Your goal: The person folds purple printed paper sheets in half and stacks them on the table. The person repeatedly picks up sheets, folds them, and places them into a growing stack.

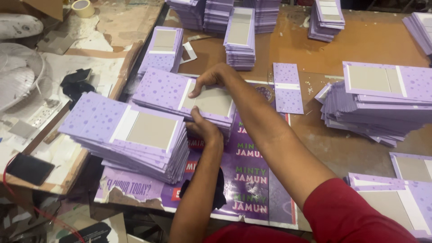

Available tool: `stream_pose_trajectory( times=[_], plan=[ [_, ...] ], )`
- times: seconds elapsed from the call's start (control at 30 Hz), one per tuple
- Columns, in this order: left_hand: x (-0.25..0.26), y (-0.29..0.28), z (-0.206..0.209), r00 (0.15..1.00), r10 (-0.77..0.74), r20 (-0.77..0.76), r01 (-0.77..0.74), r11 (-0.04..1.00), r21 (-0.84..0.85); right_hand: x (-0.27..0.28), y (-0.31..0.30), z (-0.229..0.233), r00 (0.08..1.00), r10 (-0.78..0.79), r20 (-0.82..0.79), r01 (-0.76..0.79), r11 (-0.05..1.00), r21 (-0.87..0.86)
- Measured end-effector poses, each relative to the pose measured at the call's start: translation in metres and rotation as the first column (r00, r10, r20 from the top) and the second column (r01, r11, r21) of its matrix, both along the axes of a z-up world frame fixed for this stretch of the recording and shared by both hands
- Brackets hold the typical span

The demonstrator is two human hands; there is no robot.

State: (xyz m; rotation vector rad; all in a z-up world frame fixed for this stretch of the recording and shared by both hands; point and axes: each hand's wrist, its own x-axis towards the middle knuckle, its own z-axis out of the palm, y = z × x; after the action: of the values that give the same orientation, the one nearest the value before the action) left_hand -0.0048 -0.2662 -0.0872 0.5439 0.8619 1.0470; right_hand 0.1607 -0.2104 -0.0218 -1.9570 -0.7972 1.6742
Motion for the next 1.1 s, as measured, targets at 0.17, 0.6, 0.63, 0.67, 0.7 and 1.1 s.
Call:
stream_pose_trajectory(
  times=[0.17, 0.6, 0.63, 0.67, 0.7, 1.1],
  plan=[
    [-0.005, 0.006, -0.010, 0.988, -0.084, -0.127, 0.096, 0.991, 0.091, -0.021, -0.004, 0.038, 0.803, 0.226, 0.551, -0.237, 0.970, -0.053],
    [-0.137, -0.113, -0.093, 0.673, 0.030, -0.739, 0.739, -0.079, 0.669, -0.191, -0.202, 0.013, 0.197, -0.951, 0.237, -0.077, 0.226, 0.971],
    [-0.142, -0.112, -0.102, 0.595, 0.040, -0.803, 0.792, -0.201, 0.577, -0.207, -0.221, 0.001, 0.149, -0.972, 0.182, -0.024, 0.180, 0.983],
    [-0.145, -0.110, -0.110, 0.513, 0.060, -0.856, 0.823, -0.319, 0.470, -0.217, -0.240, -0.011, 0.151, -0.961, 0.233, 0.044, 0.242, 0.969],
    [-0.149, -0.110, -0.119, 0.474, 0.053, -0.879, 0.836, -0.341, 0.430, -0.224, -0.257, -0.023, 0.151, -0.948, 0.281, 0.121, 0.300, 0.946],
    [-0.144, -0.118, -0.144, 0.396, 0.094, -0.913, 0.870, -0.358, 0.340, -0.308, -0.396, -0.123, 0.434, -0.878, 0.203, 0.579, 0.445, 0.683]
  ],
)
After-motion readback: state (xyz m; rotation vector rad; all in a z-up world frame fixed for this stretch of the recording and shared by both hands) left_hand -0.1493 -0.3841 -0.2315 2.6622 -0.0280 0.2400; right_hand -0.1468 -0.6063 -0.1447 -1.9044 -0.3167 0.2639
